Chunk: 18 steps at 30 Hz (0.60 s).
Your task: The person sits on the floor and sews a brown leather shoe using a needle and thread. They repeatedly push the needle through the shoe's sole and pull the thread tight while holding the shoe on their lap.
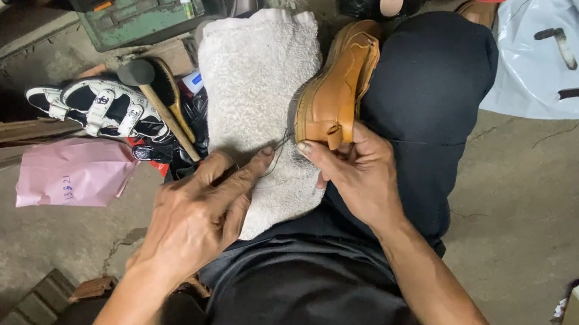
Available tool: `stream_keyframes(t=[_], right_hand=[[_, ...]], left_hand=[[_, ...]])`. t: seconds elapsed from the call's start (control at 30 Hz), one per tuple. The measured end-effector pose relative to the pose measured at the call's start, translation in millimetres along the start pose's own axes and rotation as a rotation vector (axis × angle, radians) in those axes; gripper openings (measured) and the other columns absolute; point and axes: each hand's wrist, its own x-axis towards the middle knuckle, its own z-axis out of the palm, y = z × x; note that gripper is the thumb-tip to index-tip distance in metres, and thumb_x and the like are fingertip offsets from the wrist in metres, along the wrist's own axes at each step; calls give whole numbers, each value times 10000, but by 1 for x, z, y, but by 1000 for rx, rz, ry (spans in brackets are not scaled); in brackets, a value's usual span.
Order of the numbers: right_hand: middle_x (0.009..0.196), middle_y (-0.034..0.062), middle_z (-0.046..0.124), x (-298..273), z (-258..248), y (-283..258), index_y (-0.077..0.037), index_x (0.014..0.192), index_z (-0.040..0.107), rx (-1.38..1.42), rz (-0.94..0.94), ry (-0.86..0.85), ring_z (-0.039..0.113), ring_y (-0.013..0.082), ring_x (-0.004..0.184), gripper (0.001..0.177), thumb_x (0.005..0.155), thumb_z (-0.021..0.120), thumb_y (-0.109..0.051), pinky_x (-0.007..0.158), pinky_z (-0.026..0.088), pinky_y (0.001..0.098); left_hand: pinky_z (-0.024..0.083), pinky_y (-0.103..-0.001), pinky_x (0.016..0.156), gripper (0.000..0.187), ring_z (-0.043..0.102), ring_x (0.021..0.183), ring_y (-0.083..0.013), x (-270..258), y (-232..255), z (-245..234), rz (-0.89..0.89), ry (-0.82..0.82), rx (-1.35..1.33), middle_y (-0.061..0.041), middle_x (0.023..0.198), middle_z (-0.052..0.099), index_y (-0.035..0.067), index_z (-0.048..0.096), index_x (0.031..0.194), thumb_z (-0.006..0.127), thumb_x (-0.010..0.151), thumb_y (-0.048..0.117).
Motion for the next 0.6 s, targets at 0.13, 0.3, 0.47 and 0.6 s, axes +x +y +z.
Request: stream_keyframes(t=[0.13,0.3,0.47,0.6], right_hand=[[761,3,673,-6,11,-16,-77,1042,718,-243,57,9,579,58,538,153,907,788,-96,486,616,208],[898,32,750,-8,11,-5,-42,1158,687,-330,21,10,729,109,611,237,932,746,-84,552,616,201],[764,81,770,-11,16,-9,-3,1094,668,-306,-51,3,724,97,623,147,967,696,-72,527,521,187],[729,67,775,-9,19,-19,-24,1110,672,-352,-102,29,419,6,439,140,983,679,-84,427,336,192]], left_hand=[[582,-283,241,495,579,361,-128,-1,-6,7,-7,-202,226,-169,1339,630,226,491,1507,565,1024,144],[515,-366,199,767,439,270,-177,22,-3,1,-112,-649,414,-164,1136,541,368,303,1619,413,967,-21],[497,-421,275,748,573,327,-270,24,-20,10,103,-559,633,-111,1197,541,385,291,1613,447,920,150],[444,-355,251,689,498,318,-163,28,-24,16,286,-383,701,-123,1106,573,262,407,1587,518,923,114]])
